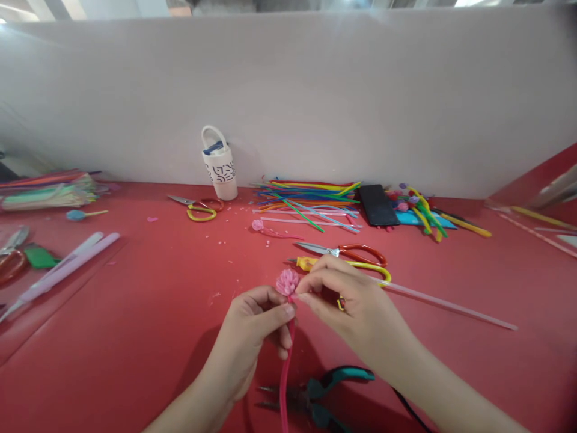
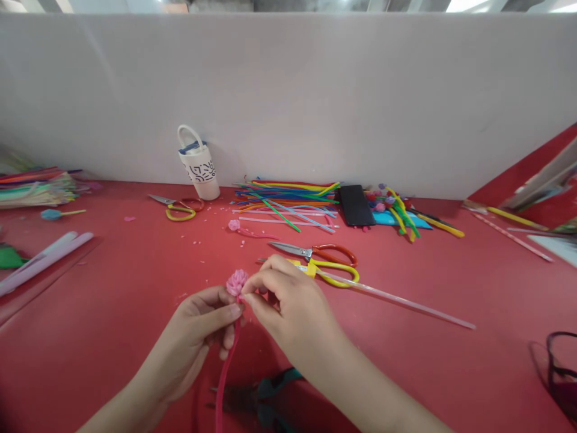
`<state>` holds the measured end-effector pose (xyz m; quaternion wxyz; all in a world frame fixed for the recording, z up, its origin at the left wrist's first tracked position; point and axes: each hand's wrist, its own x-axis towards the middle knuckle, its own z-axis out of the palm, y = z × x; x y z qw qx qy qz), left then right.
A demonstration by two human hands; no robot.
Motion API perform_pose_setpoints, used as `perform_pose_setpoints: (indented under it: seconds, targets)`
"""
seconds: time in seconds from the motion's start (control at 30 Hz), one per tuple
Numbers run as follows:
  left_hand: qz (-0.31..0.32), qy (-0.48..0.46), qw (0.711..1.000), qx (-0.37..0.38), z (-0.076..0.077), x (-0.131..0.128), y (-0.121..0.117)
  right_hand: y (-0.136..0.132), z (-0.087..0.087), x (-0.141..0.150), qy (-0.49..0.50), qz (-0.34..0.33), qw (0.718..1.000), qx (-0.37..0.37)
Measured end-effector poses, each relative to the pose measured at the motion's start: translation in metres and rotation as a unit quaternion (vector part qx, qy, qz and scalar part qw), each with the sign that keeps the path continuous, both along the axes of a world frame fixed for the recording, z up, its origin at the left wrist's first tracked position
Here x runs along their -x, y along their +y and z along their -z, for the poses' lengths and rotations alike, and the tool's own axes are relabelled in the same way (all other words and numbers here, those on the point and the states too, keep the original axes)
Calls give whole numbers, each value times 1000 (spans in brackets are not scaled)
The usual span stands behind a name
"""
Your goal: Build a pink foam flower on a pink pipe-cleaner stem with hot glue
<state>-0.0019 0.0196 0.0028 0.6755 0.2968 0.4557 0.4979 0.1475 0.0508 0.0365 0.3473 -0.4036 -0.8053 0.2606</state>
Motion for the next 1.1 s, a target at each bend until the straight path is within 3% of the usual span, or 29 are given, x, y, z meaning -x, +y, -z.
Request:
perform_pose_setpoints:
  seconds: [0.53, 0.77, 1.1]
  targets:
    - [-5, 52, 999, -16, 1, -1, -2, -5, 6, 3, -8, 40, 999, -10]
    - [-22, 13, 999, -37, -2, 1, -3, -11, -2, 1, 29, 36, 999, -14]
    - [2, -22, 1000, 15, -4, 2, -2, -6, 5, -1, -83, -15, 973, -215]
